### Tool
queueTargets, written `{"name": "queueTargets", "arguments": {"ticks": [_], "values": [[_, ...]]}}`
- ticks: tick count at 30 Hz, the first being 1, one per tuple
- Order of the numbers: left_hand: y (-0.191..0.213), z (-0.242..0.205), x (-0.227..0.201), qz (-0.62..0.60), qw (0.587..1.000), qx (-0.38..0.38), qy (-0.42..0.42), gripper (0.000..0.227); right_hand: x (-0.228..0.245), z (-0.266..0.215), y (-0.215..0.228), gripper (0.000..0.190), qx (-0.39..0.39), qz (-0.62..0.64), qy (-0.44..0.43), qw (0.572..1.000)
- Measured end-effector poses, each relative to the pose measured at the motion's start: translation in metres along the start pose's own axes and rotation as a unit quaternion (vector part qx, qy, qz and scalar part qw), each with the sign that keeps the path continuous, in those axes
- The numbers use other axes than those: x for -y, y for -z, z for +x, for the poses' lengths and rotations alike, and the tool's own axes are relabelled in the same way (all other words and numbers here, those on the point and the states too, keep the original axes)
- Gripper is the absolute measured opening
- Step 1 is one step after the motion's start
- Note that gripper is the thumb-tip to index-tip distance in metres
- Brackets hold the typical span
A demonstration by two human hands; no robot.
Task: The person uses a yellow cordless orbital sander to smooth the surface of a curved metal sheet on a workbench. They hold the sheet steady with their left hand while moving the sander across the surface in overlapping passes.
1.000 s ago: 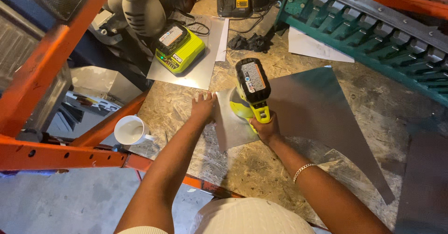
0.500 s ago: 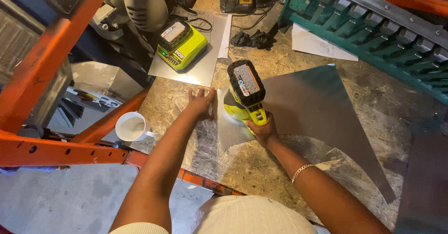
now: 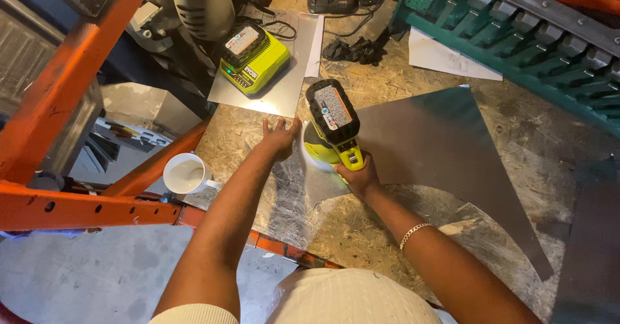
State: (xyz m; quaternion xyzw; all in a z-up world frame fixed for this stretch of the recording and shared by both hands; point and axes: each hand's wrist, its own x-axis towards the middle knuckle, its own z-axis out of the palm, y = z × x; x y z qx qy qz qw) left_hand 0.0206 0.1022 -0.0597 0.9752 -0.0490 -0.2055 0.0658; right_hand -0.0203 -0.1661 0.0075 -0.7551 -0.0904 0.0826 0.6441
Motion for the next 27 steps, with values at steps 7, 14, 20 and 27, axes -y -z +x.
{"name": "queueTargets", "arguments": {"ticks": [7,14,20,27], "values": [[-0.012,0.008,0.004,0.019,1.000,-0.011,-0.006,0.087,0.012,-0.010,-0.002,0.006,0.004,0.010,0.008,1.000],[-0.012,0.015,0.000,-0.003,1.000,0.007,0.008,0.087,-0.015,-0.020,-0.013,0.012,0.011,-0.012,0.030,0.999],[-0.003,0.010,-0.004,0.009,0.999,0.025,0.018,0.078,-0.004,-0.026,-0.008,0.015,0.018,-0.008,0.023,1.000],[-0.002,0.014,-0.006,-0.011,0.998,0.050,0.030,0.079,-0.015,-0.030,-0.002,0.019,-0.014,-0.066,-0.020,0.998]]}}
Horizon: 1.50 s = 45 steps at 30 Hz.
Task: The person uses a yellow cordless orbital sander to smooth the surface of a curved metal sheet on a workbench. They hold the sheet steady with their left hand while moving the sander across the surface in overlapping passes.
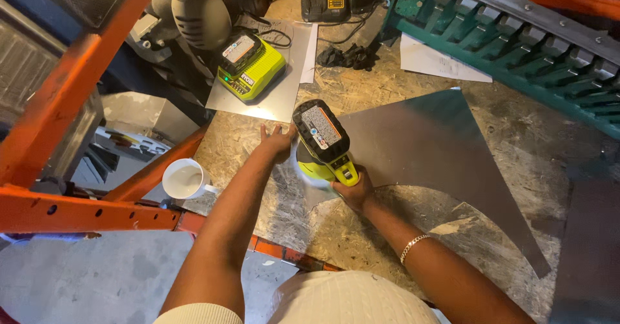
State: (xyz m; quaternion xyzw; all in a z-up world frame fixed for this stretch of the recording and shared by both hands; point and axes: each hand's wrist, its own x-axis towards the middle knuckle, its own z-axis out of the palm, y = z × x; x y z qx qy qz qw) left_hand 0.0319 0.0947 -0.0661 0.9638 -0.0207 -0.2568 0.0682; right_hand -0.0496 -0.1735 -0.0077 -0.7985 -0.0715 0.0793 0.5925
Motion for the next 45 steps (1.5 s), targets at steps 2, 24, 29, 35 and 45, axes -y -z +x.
{"name": "queueTargets", "arguments": {"ticks": [2,24,29,35,45], "values": [[0.009,-0.008,-0.003,0.000,1.000,0.009,0.004,0.080,-0.008,0.000,-0.001,0.021,-0.013,-0.013,-0.013,1.000],[-0.006,0.000,-0.046,0.103,0.993,-0.047,0.031,0.074,-0.063,0.032,0.095,0.012,-0.124,0.131,0.020,0.983],[0.002,0.014,-0.063,0.142,0.987,-0.035,0.067,0.068,-0.092,0.047,0.133,0.013,-0.169,0.094,0.022,0.981],[0.014,-0.004,-0.080,0.165,0.979,-0.112,0.043,0.032,-0.119,0.061,0.188,0.021,-0.244,0.026,0.000,0.970],[-0.019,0.033,-0.045,0.161,0.970,-0.183,-0.004,0.026,-0.148,0.079,0.284,0.027,-0.251,-0.034,0.012,0.967]]}}
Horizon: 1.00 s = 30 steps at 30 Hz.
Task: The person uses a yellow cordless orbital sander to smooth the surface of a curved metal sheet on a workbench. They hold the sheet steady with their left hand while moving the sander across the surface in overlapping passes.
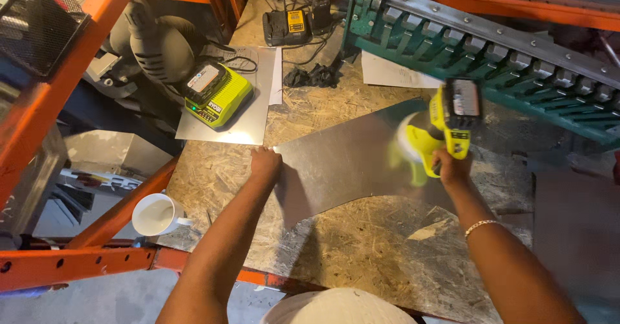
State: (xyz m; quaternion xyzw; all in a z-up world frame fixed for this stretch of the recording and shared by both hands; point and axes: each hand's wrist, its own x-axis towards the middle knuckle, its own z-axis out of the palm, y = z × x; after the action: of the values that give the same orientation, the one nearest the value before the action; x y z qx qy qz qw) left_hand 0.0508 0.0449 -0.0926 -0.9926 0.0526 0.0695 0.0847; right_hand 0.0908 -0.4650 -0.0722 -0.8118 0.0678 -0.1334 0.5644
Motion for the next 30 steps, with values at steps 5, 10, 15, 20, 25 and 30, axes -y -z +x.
{"name": "queueTargets", "arguments": {"ticks": [5,10,15,20,25,30], "values": [[0.003,-0.001,-0.002,-0.005,1.000,-0.022,-0.003,0.026,0.020,-0.013,0.028,0.027,-0.048,-0.007,-0.017,0.999],[0.009,0.000,-0.003,0.011,1.000,-0.029,-0.003,0.024,-0.010,-0.021,0.055,0.021,-0.048,-0.034,0.017,0.998],[-0.008,0.007,0.002,0.006,0.999,-0.046,-0.011,0.023,-0.013,-0.038,0.059,0.022,-0.081,-0.008,0.000,0.997],[-0.014,0.012,0.005,0.007,0.999,-0.043,-0.020,0.019,0.001,-0.042,0.044,0.021,-0.079,-0.003,-0.023,0.997],[0.036,-0.016,0.002,-0.011,0.999,-0.028,-0.023,0.020,-0.008,-0.039,0.021,0.019,-0.034,0.026,-0.025,0.999],[0.011,-0.008,0.003,-0.015,1.000,-0.025,0.001,0.021,0.031,-0.062,-0.021,0.018,-0.021,0.043,-0.015,0.999]]}}
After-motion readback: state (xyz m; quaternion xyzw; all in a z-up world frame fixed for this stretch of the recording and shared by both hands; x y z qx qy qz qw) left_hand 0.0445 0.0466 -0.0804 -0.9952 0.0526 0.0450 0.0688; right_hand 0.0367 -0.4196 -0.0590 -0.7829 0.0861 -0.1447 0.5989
